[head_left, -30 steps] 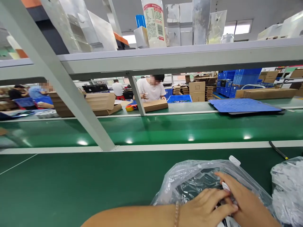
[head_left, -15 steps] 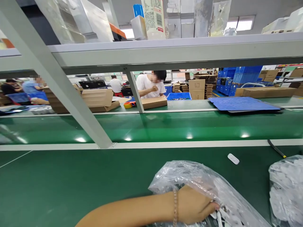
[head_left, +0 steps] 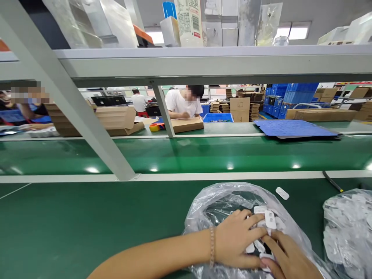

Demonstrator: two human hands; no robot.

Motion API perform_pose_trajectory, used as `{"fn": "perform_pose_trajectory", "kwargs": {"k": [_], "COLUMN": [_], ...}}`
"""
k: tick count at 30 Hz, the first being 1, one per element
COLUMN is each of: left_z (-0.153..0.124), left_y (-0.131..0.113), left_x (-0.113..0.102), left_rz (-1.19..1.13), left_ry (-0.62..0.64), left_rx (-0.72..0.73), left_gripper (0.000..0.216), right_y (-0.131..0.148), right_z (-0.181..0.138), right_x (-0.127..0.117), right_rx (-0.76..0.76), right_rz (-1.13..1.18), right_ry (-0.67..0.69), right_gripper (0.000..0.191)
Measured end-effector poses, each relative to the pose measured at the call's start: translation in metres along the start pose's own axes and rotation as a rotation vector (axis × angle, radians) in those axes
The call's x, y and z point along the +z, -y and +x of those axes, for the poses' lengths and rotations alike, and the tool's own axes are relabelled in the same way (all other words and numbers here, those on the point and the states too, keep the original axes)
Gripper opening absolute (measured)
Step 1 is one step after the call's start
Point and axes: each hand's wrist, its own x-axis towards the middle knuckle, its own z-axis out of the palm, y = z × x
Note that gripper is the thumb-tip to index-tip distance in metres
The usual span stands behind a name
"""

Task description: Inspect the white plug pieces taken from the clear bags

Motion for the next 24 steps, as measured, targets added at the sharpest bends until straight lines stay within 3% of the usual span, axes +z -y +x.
{"fn": "perform_pose_trajectory", "kwargs": {"k": [4,9,13,16,19,24], "left_z": [0.002,0.005,0.007,0.006,0.006,0.005], "left_y": [0.008,0.013,0.017,0.019,0.019,0.02], "left_x": [0.004,0.005,0.006,0.007,0.008,0.01], "left_rz": [0.036,0.027,0.01,0.007,0.016,0.033], "left_ry": [-0.04,-0.071,-0.087,-0.095,-0.097,-0.103], "left_rx": [-0.071,-0.112,-0.136,-0.165,-0.186,-0.162], "left_gripper": [0.045,0.047,0.043,0.044,0.042,0.037], "right_y": [-0.01,-0.012,-0.016,-0.022,-0.029,-0.038], "right_z": [0.015,0.034,0.044,0.044,0.039,0.031], "right_x": [0.005,0.009,0.015,0.021,0.027,0.041], "right_rx": [0.019,0.083,0.259,0.255,0.142,-0.008], "right_rz": [0.023,0.189,0.265,0.275,0.259,0.134], "right_ry": [0.034,0.244,0.373,0.416,0.374,0.164], "right_gripper": [0.022,0.058,0.069,0.077,0.076,0.054]}}
